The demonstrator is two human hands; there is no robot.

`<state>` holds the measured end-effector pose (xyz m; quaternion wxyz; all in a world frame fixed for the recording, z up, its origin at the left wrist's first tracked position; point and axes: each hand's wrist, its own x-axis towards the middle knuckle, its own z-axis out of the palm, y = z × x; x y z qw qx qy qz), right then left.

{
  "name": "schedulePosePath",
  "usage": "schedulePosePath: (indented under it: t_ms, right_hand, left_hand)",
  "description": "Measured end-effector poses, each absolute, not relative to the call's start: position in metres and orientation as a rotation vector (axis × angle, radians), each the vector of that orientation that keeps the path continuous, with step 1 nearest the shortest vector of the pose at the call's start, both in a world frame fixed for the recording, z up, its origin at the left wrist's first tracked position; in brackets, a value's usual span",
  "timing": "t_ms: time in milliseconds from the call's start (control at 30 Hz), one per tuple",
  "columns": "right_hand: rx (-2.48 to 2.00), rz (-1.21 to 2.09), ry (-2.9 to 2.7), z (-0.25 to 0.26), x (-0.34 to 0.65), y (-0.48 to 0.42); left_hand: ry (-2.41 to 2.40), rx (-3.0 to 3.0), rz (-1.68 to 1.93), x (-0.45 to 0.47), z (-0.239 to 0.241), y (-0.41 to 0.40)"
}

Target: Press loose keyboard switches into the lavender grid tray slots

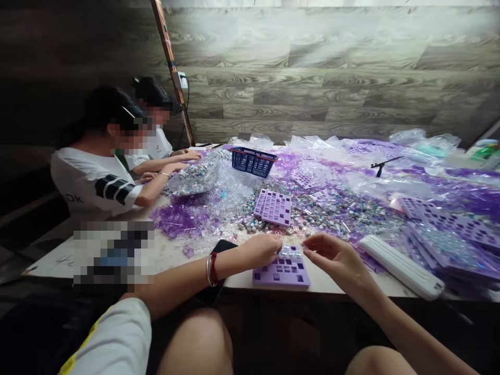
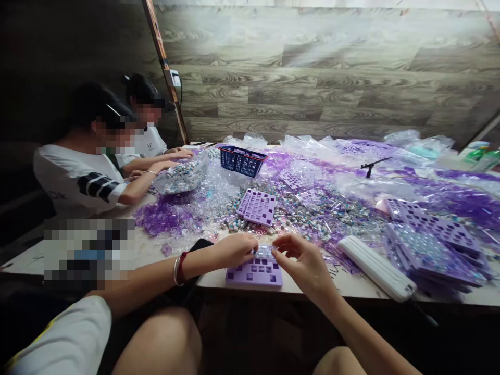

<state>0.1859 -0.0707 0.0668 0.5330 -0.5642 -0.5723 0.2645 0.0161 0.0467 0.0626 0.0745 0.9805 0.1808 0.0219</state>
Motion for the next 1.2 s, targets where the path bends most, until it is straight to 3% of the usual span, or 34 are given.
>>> schedulePosePath:
  t_ms: [433, 733, 1200]
  right_hand:
    - [-1.476, 0.535, -1.618, 0.042, 0.199, -0.037]
    - [-1.364, 0.753, -1.407, 0.056, 0.187, -0.032]
    - [-1.357, 0.736, -1.222, 0.065, 0.198, -0.022]
  left_hand:
    - [0.364, 2.712, 0.396, 0.003, 0.036, 0.062]
    - [0.301, 2.775, 0.361, 0.002, 0.031, 0.067]
    - [0.37, 2.983, 0.352, -0.001, 0.033, 0.066]
